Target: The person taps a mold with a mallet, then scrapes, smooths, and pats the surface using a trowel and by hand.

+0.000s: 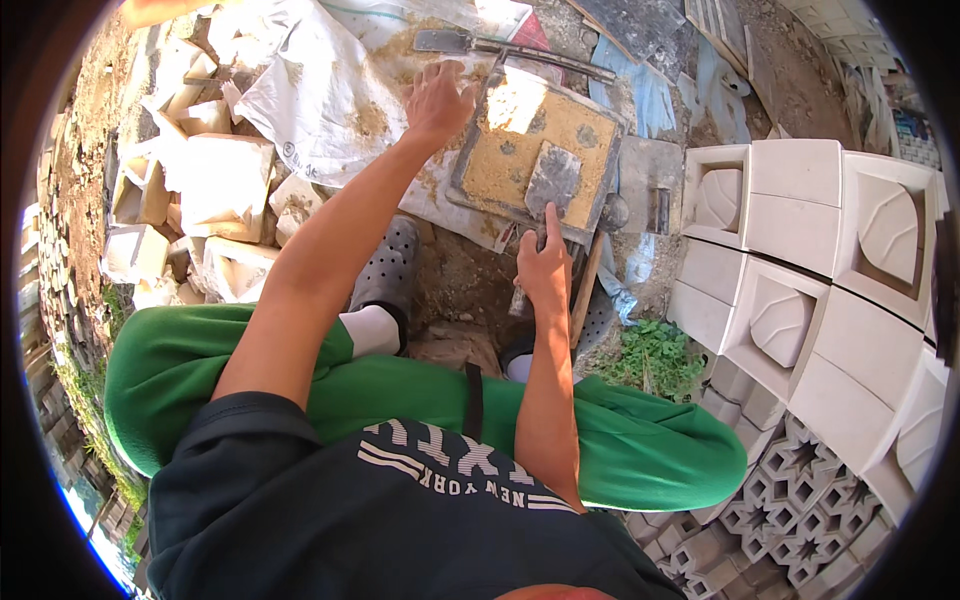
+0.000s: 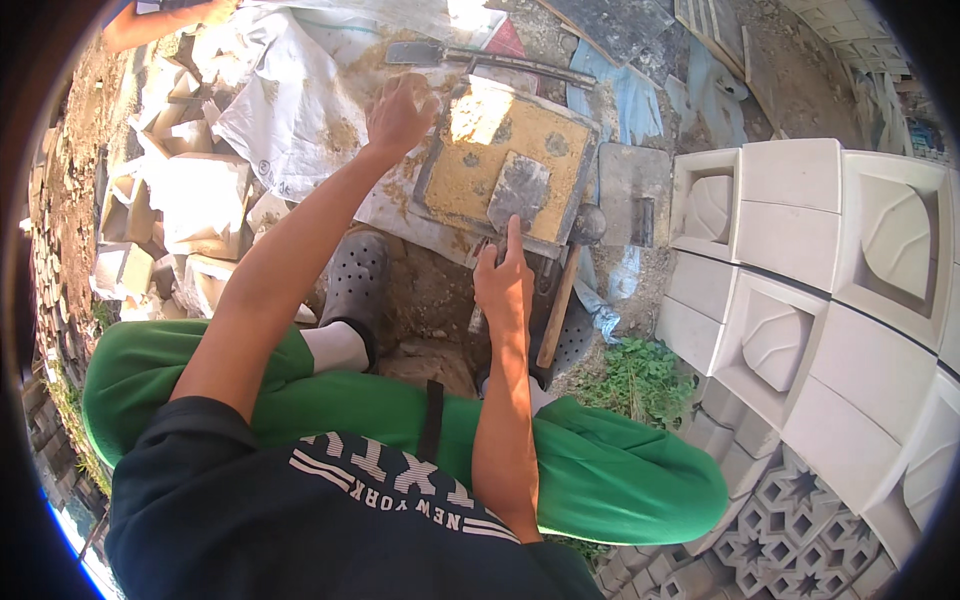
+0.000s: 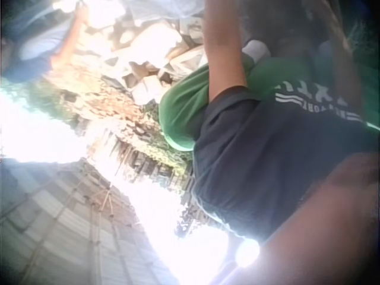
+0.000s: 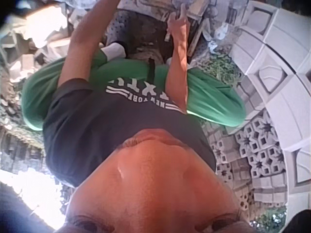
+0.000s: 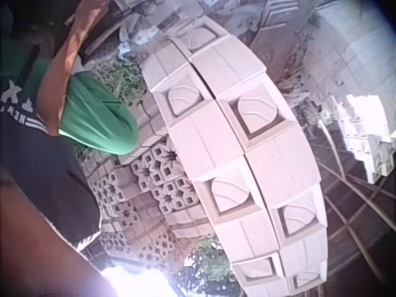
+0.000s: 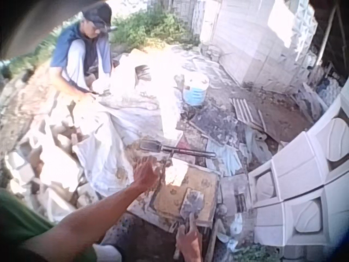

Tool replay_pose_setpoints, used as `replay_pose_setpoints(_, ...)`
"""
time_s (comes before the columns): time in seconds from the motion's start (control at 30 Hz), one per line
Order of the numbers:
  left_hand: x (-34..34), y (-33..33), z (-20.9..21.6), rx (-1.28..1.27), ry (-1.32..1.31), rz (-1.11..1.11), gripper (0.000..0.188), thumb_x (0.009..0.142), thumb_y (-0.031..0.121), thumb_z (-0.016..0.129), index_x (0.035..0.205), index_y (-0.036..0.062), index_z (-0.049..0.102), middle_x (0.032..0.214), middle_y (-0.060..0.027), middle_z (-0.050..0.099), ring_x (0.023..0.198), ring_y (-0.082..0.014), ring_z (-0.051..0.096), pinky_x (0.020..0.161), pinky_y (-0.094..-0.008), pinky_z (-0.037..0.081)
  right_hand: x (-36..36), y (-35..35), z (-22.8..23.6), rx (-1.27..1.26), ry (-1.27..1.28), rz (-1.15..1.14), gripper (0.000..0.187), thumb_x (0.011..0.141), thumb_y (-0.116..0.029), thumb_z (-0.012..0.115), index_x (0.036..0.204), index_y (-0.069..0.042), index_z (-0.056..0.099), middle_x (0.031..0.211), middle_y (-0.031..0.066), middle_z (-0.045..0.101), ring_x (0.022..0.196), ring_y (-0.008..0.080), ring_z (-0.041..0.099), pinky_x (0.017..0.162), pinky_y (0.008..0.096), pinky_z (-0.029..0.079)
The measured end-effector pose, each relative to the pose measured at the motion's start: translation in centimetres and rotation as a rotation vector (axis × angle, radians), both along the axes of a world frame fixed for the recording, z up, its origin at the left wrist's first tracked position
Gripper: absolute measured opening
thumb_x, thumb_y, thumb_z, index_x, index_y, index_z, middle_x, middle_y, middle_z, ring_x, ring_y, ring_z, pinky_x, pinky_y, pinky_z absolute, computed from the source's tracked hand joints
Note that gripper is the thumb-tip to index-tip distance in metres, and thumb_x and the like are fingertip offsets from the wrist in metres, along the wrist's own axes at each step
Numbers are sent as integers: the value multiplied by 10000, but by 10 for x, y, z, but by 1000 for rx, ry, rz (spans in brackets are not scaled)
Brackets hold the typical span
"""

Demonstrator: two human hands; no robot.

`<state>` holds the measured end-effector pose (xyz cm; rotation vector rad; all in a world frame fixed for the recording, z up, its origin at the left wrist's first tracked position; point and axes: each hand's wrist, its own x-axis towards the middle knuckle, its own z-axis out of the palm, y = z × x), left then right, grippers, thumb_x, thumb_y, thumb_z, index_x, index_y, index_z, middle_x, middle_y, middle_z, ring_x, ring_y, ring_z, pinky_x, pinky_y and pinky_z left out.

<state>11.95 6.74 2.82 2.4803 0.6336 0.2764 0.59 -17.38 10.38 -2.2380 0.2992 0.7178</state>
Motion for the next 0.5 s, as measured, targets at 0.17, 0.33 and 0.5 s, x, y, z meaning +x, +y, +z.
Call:
replay_pose_setpoints(0.17,-12,-3,-17,-58,-4,-254,817,858,566,686,1512,151,428,1524,-174,430,1440,-377,353,1163,-562,275,-1,2,-8,-26,-37,10,645,970,-302,433,1584,-136,328,713,175,674,605,274,648,598,443,505)
replay_pose_setpoints(0.33,-6,-20,-8,62,225,-59,874,872,577,681,1565,163,347,1595,-192,326,1487,-375,283,1189,-520,271,-3,2,-10,-30,-23,-4,652,965,-303,444,1585,-135,329,726,183,679,596,274,645,588,440,503)
replay_pose_setpoints(0.5,-18,-33,-29,357,-242,-502,775,982,487,566,1555,30,317,1609,-192,307,1495,-354,278,1230,-488,225,-2,7,-2,-11,-1,-16,654,961,-293,450,1582,-127,329,735,189,679,600,275,648,602,449,512)
